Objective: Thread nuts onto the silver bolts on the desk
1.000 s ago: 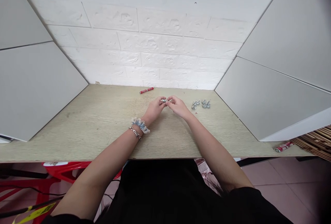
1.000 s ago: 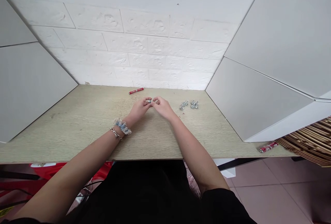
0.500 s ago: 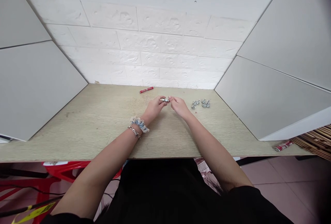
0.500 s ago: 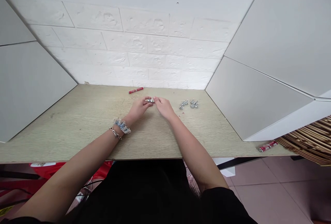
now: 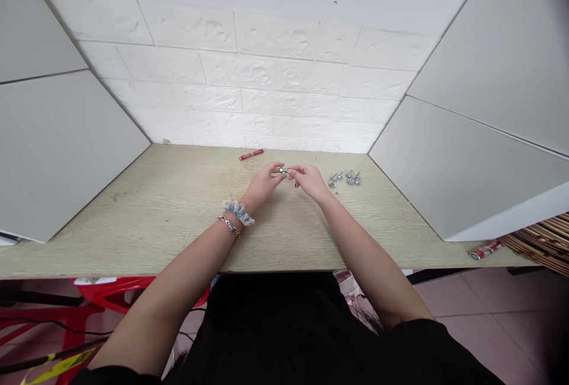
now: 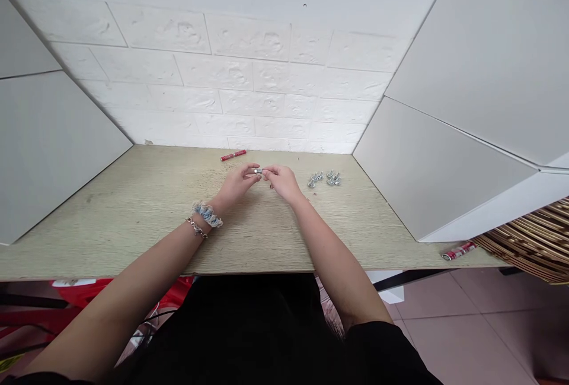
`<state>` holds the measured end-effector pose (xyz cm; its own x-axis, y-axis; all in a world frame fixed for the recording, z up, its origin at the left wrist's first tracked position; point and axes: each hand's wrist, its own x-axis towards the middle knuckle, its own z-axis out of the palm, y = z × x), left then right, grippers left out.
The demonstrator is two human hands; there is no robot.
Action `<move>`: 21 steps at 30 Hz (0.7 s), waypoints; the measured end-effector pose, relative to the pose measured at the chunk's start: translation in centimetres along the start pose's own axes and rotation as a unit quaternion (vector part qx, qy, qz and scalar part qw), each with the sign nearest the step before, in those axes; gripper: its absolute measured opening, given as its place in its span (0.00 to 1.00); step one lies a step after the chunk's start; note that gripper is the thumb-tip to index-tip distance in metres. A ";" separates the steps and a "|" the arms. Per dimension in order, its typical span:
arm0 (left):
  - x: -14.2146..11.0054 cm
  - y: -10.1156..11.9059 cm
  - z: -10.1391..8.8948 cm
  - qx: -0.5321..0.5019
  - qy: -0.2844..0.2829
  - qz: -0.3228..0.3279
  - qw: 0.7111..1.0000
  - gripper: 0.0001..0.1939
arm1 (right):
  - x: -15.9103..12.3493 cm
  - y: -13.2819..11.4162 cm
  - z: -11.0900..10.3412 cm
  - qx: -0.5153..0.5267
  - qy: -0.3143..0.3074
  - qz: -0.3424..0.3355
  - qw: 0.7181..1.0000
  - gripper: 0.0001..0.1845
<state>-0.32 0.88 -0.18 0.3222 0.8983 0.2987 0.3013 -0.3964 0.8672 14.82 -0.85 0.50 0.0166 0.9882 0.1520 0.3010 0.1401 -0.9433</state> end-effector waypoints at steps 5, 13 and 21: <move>0.4 -0.2 -0.4 -0.030 0.016 0.005 0.999 0.21 | 0.1 -0.2 -0.3 0.006 0.016 0.004 1.000 0.11; 0.3 0.3 -0.7 -0.074 0.000 -0.047 0.996 0.15 | 0.1 -0.1 -0.4 -0.004 0.018 -0.006 1.000 0.11; 0.2 0.4 -0.7 -0.095 -0.011 -0.064 0.993 0.15 | 0.0 0.0 -0.3 -0.010 0.014 0.002 1.000 0.11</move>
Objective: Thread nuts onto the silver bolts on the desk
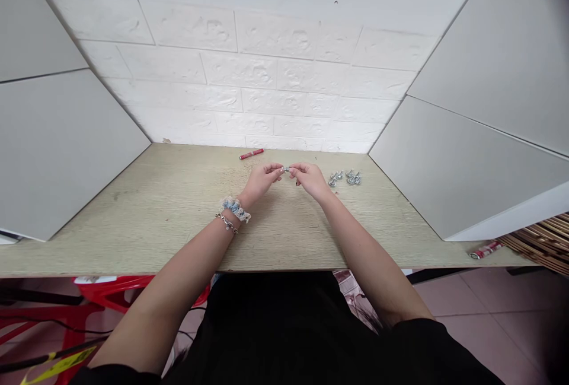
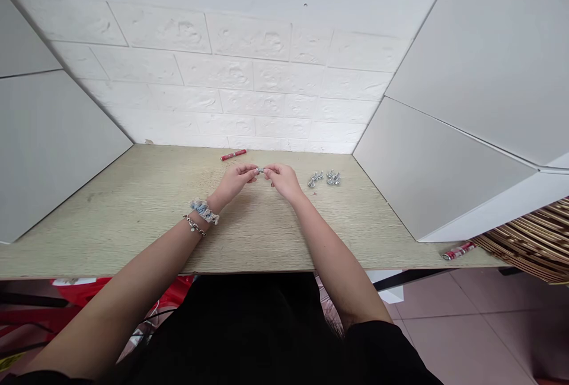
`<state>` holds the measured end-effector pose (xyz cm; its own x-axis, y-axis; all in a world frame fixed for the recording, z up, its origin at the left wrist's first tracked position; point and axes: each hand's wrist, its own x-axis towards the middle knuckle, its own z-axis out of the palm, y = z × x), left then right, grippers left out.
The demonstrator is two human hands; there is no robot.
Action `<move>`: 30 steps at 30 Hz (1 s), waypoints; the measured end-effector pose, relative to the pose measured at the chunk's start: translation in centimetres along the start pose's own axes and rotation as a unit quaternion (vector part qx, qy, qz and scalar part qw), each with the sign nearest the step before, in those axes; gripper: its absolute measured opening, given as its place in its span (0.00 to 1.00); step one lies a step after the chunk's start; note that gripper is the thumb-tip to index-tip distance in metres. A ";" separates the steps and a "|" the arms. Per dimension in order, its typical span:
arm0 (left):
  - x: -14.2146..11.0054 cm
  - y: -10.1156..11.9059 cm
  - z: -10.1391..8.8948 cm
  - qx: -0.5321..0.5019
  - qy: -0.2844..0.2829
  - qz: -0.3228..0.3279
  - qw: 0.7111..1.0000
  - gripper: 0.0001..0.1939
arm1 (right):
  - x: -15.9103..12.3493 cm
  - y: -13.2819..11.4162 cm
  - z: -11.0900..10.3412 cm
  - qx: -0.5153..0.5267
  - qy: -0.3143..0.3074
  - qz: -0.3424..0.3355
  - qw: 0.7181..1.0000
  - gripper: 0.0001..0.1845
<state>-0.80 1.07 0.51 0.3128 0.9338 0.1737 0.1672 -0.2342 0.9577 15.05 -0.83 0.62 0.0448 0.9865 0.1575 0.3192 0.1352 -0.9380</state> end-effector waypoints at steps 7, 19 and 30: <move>0.4 -0.8 0.1 -0.092 -0.014 -0.030 0.995 0.15 | -0.3 -0.5 0.0 -0.010 -0.024 0.006 1.000 0.10; 0.2 -0.6 0.1 -0.187 -0.024 -0.069 0.980 0.15 | -0.6 0.0 0.3 -0.082 -0.021 -0.036 0.996 0.17; 0.4 -0.7 0.0 -0.237 -0.024 -0.091 0.967 0.14 | -0.9 -0.3 0.3 -0.129 0.003 -0.099 0.987 0.12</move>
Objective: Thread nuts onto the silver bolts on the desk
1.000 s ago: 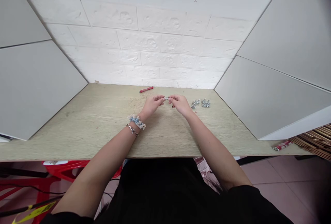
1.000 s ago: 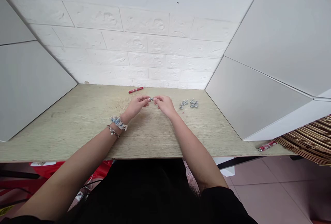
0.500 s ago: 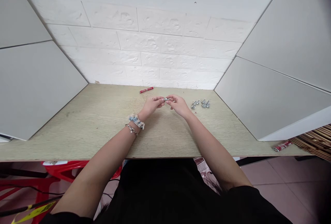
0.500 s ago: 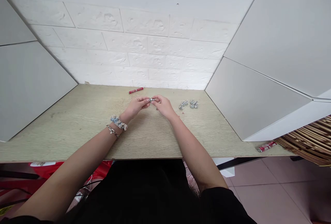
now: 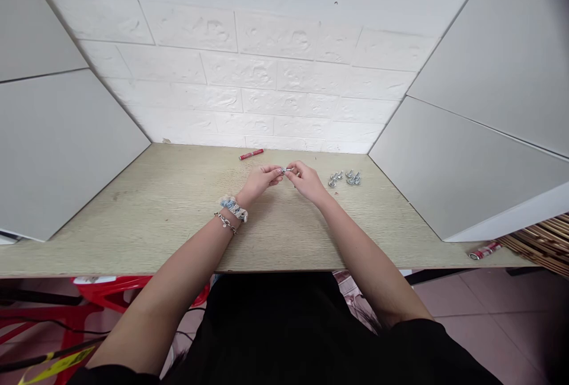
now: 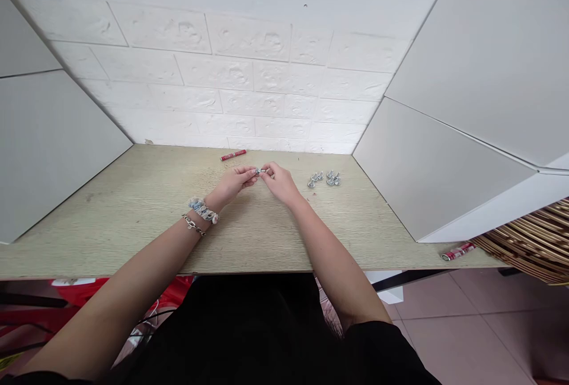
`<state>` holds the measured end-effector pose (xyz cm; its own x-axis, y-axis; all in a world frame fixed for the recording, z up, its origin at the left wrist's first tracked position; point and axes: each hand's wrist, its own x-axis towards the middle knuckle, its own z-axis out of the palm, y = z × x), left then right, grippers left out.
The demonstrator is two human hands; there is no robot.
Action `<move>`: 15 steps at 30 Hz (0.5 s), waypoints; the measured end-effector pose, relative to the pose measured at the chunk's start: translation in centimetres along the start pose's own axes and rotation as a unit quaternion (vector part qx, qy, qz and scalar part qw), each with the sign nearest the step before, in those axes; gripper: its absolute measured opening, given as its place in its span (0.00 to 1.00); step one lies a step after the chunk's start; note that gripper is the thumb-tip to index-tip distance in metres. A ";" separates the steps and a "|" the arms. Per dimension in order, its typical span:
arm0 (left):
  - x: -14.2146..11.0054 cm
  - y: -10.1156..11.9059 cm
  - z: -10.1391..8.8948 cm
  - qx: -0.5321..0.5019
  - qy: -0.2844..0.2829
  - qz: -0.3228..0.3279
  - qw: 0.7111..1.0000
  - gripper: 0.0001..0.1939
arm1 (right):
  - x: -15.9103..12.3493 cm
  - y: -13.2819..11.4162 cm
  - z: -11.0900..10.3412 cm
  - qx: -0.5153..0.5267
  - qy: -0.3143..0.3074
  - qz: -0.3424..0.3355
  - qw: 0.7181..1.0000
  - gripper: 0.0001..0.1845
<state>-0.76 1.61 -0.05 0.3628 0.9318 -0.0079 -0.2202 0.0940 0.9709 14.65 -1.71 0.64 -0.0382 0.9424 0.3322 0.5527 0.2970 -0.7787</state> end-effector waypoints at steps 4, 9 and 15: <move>-0.2 0.1 0.2 0.009 -0.006 -0.002 1.000 0.14 | 0.0 0.2 0.0 -0.012 -0.018 0.015 1.000 0.18; -0.4 0.1 0.4 0.013 -0.030 0.007 0.999 0.12 | -0.1 0.1 0.0 -0.012 -0.035 0.019 0.999 0.23; -0.2 0.0 0.3 -0.050 -0.007 -0.028 0.998 0.09 | -0.3 0.0 0.1 -0.054 -0.038 0.003 0.998 0.14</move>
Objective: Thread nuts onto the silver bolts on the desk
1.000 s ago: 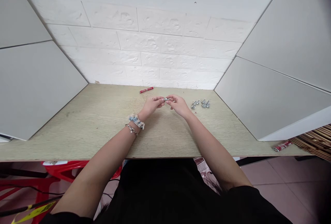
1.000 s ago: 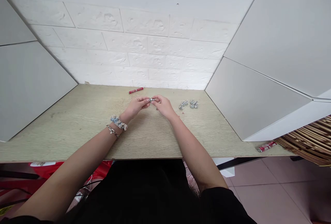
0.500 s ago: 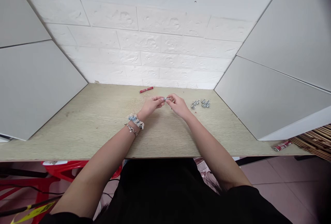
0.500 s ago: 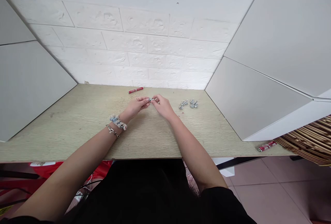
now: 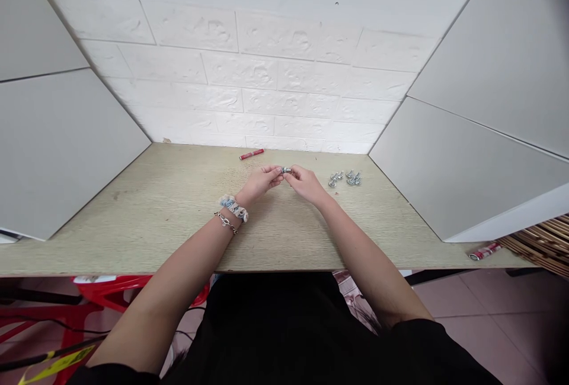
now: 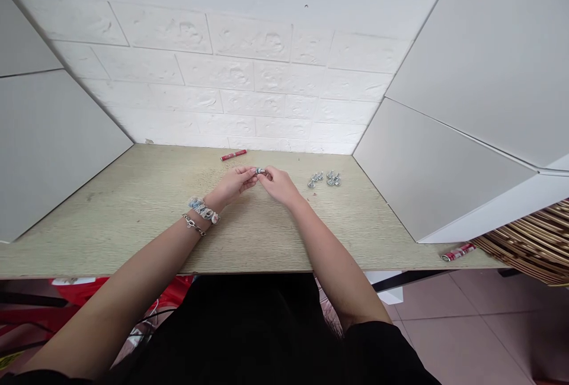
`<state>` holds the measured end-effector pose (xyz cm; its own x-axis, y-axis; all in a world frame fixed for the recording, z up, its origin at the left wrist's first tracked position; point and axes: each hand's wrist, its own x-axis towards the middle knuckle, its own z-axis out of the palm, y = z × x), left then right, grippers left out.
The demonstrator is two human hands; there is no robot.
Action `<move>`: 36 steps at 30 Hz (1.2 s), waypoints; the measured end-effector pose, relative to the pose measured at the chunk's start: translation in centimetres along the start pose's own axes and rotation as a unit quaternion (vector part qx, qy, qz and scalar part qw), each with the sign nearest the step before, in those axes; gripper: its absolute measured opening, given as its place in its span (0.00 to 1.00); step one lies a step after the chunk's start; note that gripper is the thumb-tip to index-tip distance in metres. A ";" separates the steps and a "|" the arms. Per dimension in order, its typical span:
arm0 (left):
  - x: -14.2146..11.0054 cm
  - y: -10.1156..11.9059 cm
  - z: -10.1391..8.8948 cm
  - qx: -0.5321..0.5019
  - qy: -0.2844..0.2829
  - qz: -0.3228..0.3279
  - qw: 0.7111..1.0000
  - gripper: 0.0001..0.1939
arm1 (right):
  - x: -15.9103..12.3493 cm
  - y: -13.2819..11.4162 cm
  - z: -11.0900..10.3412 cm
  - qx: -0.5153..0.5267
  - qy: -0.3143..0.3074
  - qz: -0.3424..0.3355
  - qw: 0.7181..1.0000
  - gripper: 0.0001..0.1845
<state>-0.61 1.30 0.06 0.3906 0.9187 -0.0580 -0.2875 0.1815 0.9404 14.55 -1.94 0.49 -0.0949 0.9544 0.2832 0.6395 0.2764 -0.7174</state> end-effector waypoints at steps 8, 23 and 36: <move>0.0 0.1 -0.1 0.009 -0.006 -0.006 1.000 0.10 | 0.0 0.0 -0.2 -0.048 0.020 -0.067 0.996 0.12; -0.6 0.3 0.1 0.046 -0.046 -0.031 0.997 0.12 | -0.1 -0.4 -0.5 -0.110 0.015 -0.015 0.994 0.21; -0.3 0.2 0.0 0.015 -0.013 -0.043 0.999 0.09 | -0.1 -0.1 -0.2 -0.080 -0.001 -0.036 0.996 0.11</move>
<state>-0.78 1.10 0.25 0.4348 0.8909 -0.1314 -0.2259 0.2491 0.9417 14.58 -2.08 0.67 -0.1454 0.9330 0.3293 0.7438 0.3225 -0.5854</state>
